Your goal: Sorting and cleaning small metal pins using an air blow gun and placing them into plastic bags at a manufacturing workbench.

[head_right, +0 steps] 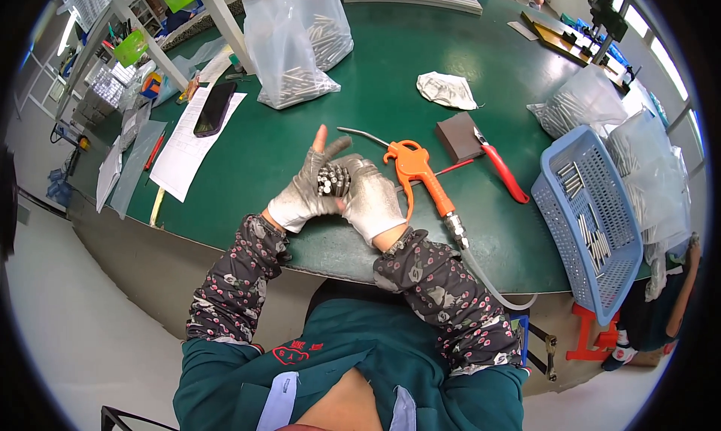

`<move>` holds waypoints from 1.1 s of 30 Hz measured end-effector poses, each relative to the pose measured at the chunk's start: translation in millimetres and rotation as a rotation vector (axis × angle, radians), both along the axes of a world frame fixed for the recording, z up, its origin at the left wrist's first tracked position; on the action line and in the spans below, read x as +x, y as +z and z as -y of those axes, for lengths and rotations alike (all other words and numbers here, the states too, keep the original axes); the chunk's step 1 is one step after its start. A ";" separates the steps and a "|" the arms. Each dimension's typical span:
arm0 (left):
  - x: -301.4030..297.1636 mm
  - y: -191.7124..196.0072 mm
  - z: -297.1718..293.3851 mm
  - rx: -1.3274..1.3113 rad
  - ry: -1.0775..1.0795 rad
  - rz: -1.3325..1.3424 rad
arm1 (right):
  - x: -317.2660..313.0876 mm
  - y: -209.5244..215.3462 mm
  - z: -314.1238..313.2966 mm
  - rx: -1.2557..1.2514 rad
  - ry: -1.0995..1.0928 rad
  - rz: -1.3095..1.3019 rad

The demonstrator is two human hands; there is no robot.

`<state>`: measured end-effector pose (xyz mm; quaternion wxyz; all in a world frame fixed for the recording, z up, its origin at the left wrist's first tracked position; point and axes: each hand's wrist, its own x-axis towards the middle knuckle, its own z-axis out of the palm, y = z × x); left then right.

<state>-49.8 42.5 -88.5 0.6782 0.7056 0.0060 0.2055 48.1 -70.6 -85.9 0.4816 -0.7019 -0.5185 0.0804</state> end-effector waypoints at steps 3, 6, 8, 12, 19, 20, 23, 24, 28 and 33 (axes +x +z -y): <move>-1.3 -5.3 -2.5 0.018 -0.096 -0.004 | 0.4 3.4 1.9 -0.116 -0.008 0.023; -3.7 0.0 1.7 0.171 -0.106 -0.042 | -0.9 11.9 4.8 -0.216 -0.071 0.121; -7.7 2.5 2.8 0.334 -0.053 -0.127 | 0.1 8.5 4.5 -0.205 -0.032 0.041; -4.2 -0.4 8.0 0.494 0.033 -0.074 | 8.6 -7.0 2.8 -0.088 0.056 -0.152; 1.8 -8.7 6.5 0.401 0.181 -0.052 | 8.6 3.6 3.8 0.051 0.201 -0.389; 2.2 -9.8 6.1 0.379 0.199 -0.057 | 8.1 8.5 6.4 0.003 0.136 -0.240; -1.1 -8.7 2.4 0.300 0.234 -0.168 | 4.4 8.9 6.9 0.012 0.064 -0.179; -0.7 -8.1 2.0 0.303 0.236 -0.169 | 4.2 8.9 7.0 0.014 0.066 -0.181; 2.7 -6.0 4.5 0.205 0.218 -0.048 | 6.6 6.2 5.8 0.065 0.083 -0.192; 1.6 3.8 5.2 0.077 0.228 -0.051 | 13.4 -7.9 -1.3 -0.025 0.138 -0.315</move>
